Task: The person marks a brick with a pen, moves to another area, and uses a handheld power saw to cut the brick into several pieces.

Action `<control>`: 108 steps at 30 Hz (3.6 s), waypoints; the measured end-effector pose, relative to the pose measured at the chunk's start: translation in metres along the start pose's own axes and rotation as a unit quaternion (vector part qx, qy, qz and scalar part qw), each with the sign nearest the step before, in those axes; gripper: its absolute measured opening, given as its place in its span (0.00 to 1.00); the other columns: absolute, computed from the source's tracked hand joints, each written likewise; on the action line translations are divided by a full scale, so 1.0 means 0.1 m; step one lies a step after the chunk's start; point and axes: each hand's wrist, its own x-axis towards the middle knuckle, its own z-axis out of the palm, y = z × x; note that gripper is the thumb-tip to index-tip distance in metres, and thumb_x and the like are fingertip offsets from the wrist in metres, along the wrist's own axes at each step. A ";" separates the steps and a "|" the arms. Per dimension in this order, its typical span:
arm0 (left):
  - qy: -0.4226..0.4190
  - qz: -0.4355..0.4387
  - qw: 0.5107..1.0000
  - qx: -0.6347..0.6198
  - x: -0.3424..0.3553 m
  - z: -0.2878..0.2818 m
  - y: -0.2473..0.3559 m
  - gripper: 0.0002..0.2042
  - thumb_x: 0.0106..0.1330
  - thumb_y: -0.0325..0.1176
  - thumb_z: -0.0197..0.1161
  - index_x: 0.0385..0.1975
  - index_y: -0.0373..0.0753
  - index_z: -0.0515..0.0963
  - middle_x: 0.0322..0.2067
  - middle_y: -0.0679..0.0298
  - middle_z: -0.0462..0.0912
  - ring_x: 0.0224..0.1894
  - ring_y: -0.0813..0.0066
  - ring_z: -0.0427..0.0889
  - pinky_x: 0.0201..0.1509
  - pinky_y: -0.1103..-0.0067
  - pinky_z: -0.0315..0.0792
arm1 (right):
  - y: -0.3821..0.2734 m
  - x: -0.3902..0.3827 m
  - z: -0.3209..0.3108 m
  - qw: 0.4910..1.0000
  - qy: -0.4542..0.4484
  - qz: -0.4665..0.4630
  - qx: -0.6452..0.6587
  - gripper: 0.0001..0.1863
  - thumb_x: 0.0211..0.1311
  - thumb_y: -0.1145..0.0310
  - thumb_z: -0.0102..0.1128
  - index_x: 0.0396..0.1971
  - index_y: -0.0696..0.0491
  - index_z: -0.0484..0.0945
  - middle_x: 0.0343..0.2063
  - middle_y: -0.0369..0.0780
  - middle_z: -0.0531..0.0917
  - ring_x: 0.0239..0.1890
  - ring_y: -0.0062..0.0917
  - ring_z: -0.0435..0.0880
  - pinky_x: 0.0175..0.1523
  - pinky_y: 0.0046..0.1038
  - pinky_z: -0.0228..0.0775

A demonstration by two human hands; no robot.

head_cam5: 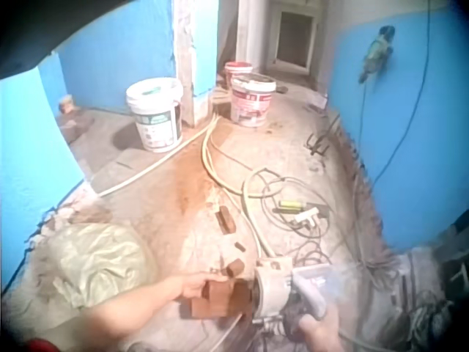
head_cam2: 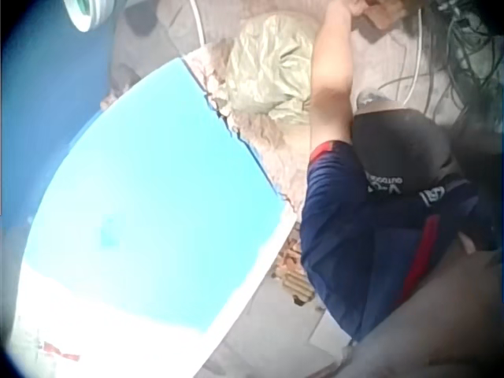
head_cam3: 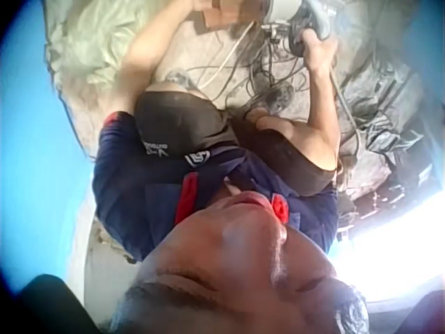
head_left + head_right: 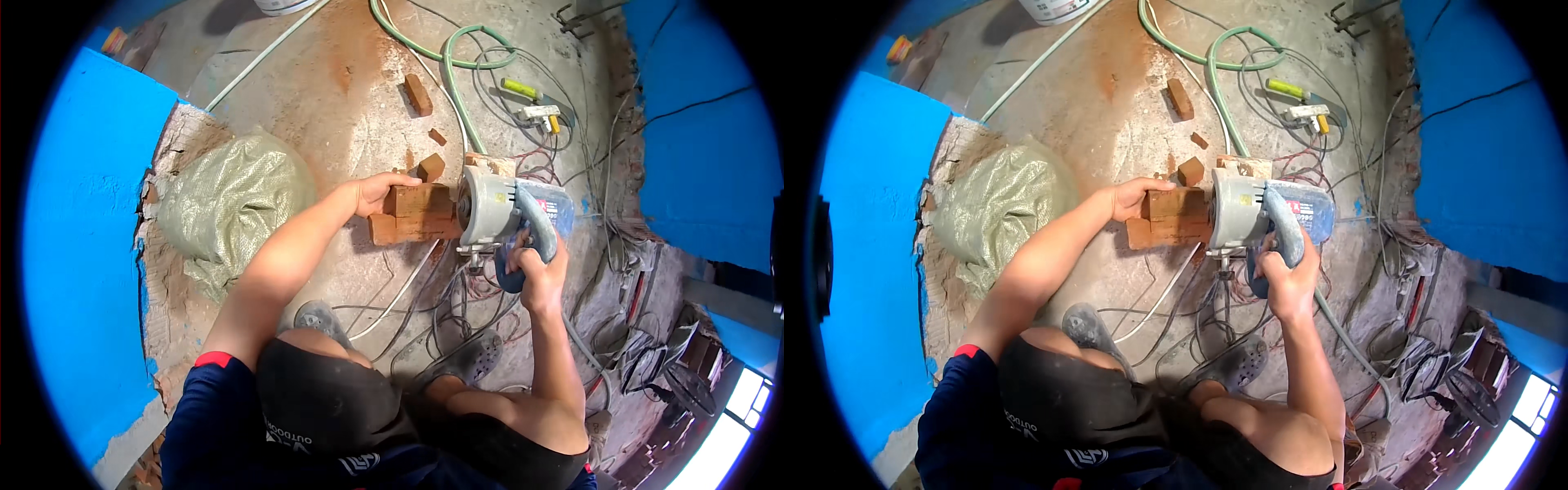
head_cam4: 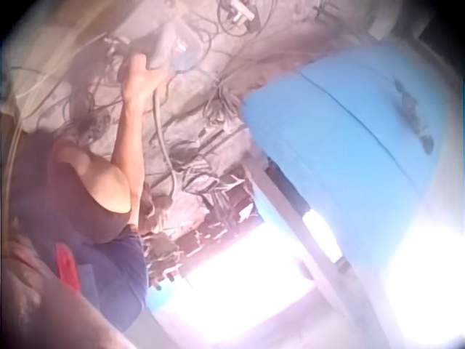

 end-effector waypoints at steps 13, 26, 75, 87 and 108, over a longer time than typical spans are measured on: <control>0.028 0.028 0.999 0.006 0.13 -0.14 -0.04 0.23 0.64 0.46 0.64 0.53 0.39 0.77 0.51 0.59 0.83 0.51 0.64 0.82 0.58 0.65 0.75 | 0.15 0.26 0.11 1.000 -0.009 0.003 -0.013 0.11 0.48 0.79 0.49 0.34 0.62 0.73 0.22 0.37 0.74 0.19 0.19 0.72 0.25 0.22 0.68; 0.002 0.009 1.000 0.006 0.11 -0.09 0.03 0.23 0.63 0.46 0.65 0.54 0.40 0.77 0.52 0.61 0.82 0.52 0.65 0.81 0.59 0.67 0.73 | 0.16 0.34 0.24 0.998 0.007 0.021 -0.065 0.10 0.47 0.73 0.51 0.31 0.60 0.72 0.18 0.37 0.72 0.17 0.20 0.70 0.25 0.24 0.66; -0.119 0.174 0.968 -0.137 -0.69 0.02 -0.47 0.38 0.53 0.32 0.69 0.65 0.30 0.63 0.61 0.50 0.73 0.63 0.54 0.73 0.69 0.57 0.63 | -0.21 -0.19 -0.47 0.959 0.124 0.159 0.198 0.12 0.52 0.74 0.49 0.39 0.57 0.71 0.26 0.35 0.72 0.22 0.20 0.66 0.28 0.25 0.63; 0.024 0.234 0.967 -0.101 -0.62 0.14 -0.48 0.36 0.65 0.63 0.57 0.64 0.43 0.66 0.57 0.60 0.76 0.59 0.64 0.76 0.61 0.60 0.70 | -0.18 -0.27 -0.39 0.964 0.112 0.178 0.163 0.12 0.53 0.73 0.50 0.40 0.57 0.71 0.26 0.35 0.71 0.23 0.19 0.67 0.28 0.24 0.64; 0.373 0.146 0.873 0.279 -0.51 0.00 -0.65 0.33 0.65 0.46 0.66 0.61 0.27 0.67 0.54 0.46 0.76 0.55 0.61 0.77 0.58 0.69 0.72 | -0.17 -0.16 -0.08 0.980 0.017 0.163 0.111 0.13 0.47 0.78 0.50 0.36 0.60 0.70 0.26 0.38 0.72 0.20 0.22 0.68 0.26 0.27 0.68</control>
